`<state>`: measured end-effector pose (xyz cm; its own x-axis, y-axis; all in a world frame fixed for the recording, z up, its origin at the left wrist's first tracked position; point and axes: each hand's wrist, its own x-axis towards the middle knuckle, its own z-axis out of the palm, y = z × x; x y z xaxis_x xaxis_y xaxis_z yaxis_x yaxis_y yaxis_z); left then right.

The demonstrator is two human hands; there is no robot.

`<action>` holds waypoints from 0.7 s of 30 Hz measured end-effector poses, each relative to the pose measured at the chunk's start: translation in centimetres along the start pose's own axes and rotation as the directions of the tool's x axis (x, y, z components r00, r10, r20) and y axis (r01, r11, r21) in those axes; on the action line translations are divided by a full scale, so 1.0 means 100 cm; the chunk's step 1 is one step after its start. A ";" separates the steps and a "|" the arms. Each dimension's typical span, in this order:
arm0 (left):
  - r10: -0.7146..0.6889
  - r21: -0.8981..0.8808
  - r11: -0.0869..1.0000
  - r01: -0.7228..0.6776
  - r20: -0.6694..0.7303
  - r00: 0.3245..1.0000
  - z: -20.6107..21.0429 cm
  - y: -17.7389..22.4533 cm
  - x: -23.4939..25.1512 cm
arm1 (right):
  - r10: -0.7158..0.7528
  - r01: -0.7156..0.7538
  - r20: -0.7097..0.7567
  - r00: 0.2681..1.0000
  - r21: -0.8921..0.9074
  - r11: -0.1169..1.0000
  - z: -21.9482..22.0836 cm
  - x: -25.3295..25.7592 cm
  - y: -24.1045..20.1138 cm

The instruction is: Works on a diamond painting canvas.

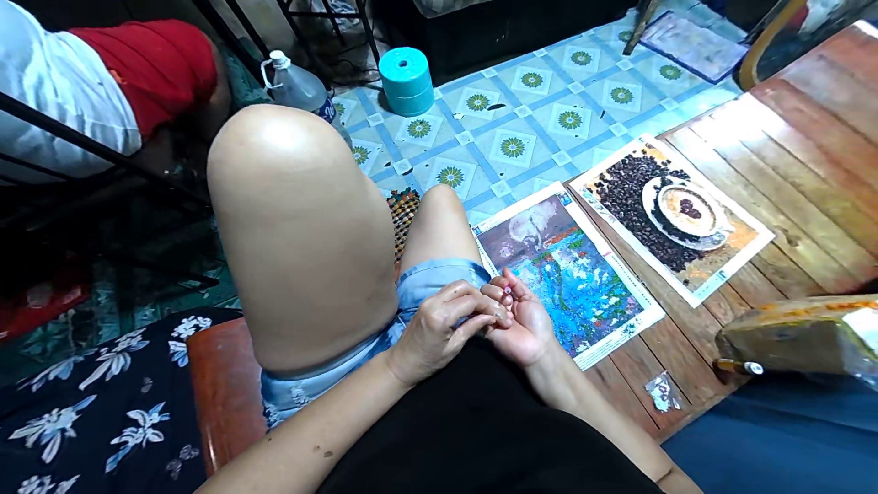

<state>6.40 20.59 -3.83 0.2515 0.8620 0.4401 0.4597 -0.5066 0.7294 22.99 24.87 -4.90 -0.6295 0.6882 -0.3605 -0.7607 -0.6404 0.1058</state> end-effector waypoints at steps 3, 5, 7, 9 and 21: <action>-0.006 -0.010 1.000 0.006 -0.011 1.000 0.002 0.000 0.000 | 0.015 -0.016 -0.030 0.999 -0.026 1.000 0.003 0.000 0.001; -0.006 -0.020 1.000 0.005 -0.017 1.000 0.003 0.001 0.001 | 0.021 -0.023 -0.044 0.999 -0.046 0.999 0.004 -0.001 0.002; 0.003 -0.027 1.000 -0.004 -0.021 1.000 0.004 0.000 0.000 | 0.026 -0.028 -0.044 0.999 -0.057 0.998 0.003 -0.001 0.001; 0.018 -0.009 1.000 -0.018 0.001 1.000 0.005 -0.002 -0.001 | 0.035 -0.038 -0.049 0.998 -0.064 0.997 0.002 -0.001 0.001; -0.042 -0.004 0.999 0.043 0.098 0.994 0.006 -0.008 -0.011 | 0.033 -0.053 -0.155 0.987 -0.126 0.991 0.003 -0.004 0.007</action>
<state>6.25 20.10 -5.16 0.3142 0.8802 0.3558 0.4667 -0.4695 0.7495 22.64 24.26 -4.38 -0.6223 0.6053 -0.4963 -0.7003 -0.7138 0.0075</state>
